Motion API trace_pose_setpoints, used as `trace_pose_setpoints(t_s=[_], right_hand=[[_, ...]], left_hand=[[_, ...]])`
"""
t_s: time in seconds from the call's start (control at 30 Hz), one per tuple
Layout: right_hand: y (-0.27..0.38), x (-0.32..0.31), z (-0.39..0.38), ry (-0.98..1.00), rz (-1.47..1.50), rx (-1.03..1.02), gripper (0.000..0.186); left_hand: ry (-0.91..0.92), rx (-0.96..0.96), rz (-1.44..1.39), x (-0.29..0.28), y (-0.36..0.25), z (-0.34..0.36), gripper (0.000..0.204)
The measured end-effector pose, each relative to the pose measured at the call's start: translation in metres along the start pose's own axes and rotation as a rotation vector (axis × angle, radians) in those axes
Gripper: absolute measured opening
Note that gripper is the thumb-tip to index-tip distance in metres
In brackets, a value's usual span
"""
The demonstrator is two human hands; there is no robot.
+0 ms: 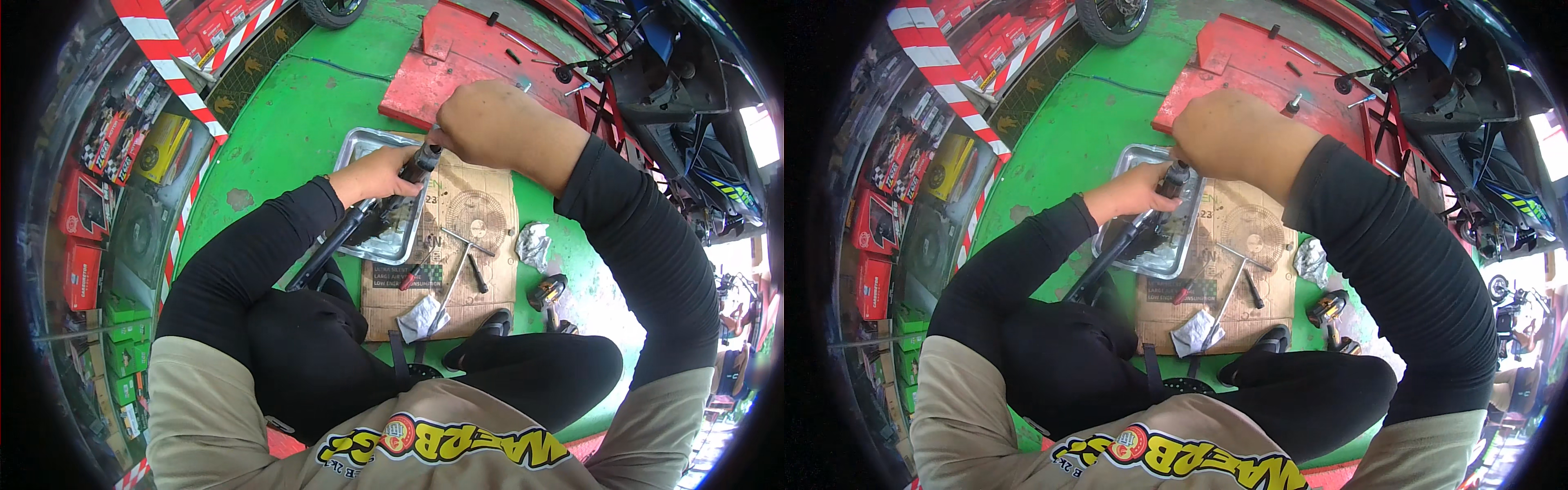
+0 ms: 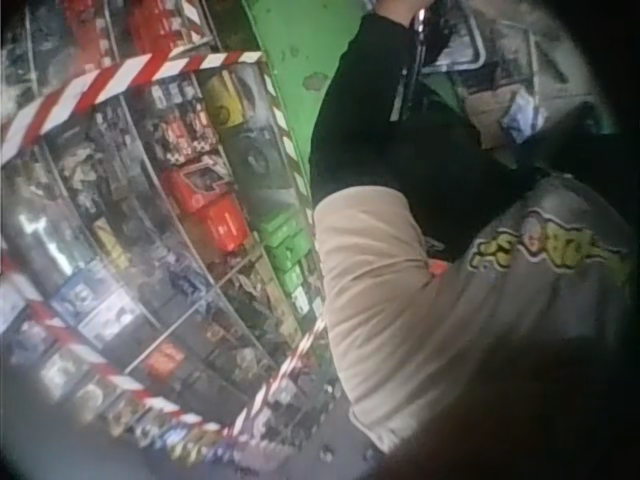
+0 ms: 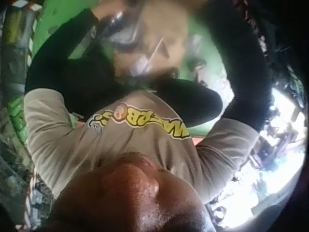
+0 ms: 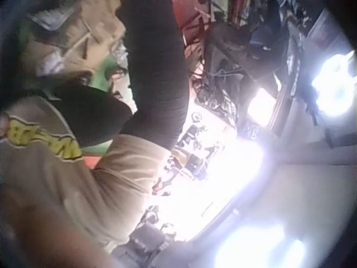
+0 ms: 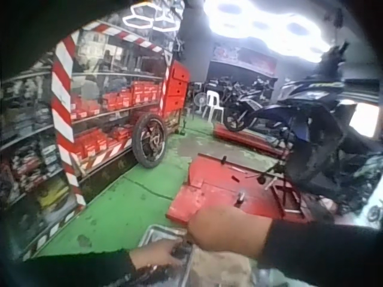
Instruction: Repairing or servicing the front forks of a motorcycle, including cleaning and reassembling components.
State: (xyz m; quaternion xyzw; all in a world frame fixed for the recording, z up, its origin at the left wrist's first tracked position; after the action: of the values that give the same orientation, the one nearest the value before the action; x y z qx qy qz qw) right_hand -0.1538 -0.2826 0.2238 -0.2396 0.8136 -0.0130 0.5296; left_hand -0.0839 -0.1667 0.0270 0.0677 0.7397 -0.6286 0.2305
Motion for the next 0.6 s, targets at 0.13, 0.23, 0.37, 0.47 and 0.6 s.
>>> trace_pose_setpoints(t_s=[0.13, 0.23, 0.37, 0.47, 0.6], right_hand=[[0.001, 0.006, -0.003, -0.233, 0.006, -0.126, 0.027], [0.001, -0.003, -0.006, -0.009, 0.089, 0.040, 0.028], [0.001, 0.007, 0.001, -0.033, -0.005, -0.032, 0.028], [0.001, 0.009, -0.001, -0.212, -0.017, -0.095, 0.027], [0.003, -0.002, -0.003, -0.072, 0.028, -0.003, 0.025]], left_hand=[[-0.011, -0.027, 0.023, -0.001, -0.002, 0.000, 0.060], [-0.023, -0.031, 0.078, -0.003, -0.002, -0.002, 0.062], [-0.020, -0.029, 0.025, -0.001, 0.001, -0.001, 0.063], [-0.002, -0.047, 0.024, -0.002, 0.001, -0.001, 0.063], [-0.017, 0.002, 0.041, -0.001, -0.002, -0.002, 0.063]])
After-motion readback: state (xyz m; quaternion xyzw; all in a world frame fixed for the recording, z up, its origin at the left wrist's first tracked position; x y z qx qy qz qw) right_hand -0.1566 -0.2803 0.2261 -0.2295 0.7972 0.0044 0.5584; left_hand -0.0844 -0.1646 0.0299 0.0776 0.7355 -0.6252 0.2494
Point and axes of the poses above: each hand's wrist, its own z-axis towards the middle knuckle, its own x-axis out of the palm, y = z × x, the point moved 3 cm from there along z, towards the middle knuckle, and after that the axes turned 11 degrees about y, right-handed, at the moved point
